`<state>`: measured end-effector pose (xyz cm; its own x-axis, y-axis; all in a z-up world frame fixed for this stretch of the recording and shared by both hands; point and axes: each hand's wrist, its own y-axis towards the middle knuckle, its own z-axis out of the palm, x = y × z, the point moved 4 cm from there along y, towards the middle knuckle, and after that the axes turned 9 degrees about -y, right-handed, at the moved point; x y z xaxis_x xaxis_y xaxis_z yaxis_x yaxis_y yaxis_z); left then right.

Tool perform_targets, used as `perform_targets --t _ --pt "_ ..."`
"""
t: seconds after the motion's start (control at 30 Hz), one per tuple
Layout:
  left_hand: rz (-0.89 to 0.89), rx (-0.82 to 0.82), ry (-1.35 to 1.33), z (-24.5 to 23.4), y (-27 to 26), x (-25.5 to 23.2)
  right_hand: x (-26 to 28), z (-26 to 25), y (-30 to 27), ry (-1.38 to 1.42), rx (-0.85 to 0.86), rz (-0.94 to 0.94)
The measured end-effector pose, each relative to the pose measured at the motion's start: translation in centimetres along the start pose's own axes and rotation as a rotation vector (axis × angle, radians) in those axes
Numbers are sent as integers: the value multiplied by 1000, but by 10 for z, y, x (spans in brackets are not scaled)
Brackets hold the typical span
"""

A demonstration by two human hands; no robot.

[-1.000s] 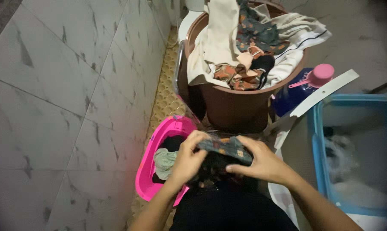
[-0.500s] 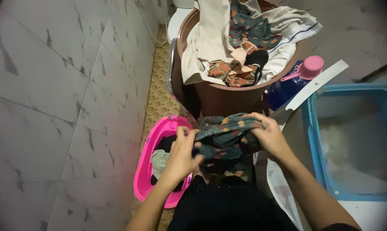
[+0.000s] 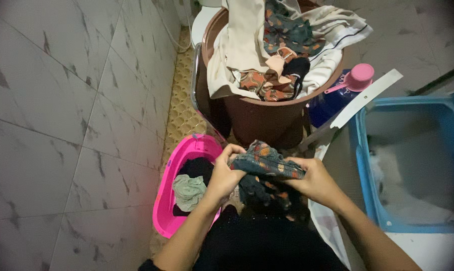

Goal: The person folds various garments by hand and places them into a pink basin. They handle multiple items including a black top, a light green shirt, a patterned top, and a white shirt, folding each one before stacking them in the basin.

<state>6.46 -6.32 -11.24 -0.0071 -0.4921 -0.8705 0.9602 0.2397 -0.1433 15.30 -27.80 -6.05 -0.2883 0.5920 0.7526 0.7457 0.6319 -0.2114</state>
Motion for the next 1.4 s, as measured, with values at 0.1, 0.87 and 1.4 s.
perform_targets --t 0.1,0.87,1.4 --pt "-285 -32 -84 11 -5 17 -24 -3 10 367 -28 -57" --pt "-124 493 642 29 -24 -11 -36 16 19 874 172 216" --pt "-96 185 884 18 -19 -2 -47 26 16 653 187 317"
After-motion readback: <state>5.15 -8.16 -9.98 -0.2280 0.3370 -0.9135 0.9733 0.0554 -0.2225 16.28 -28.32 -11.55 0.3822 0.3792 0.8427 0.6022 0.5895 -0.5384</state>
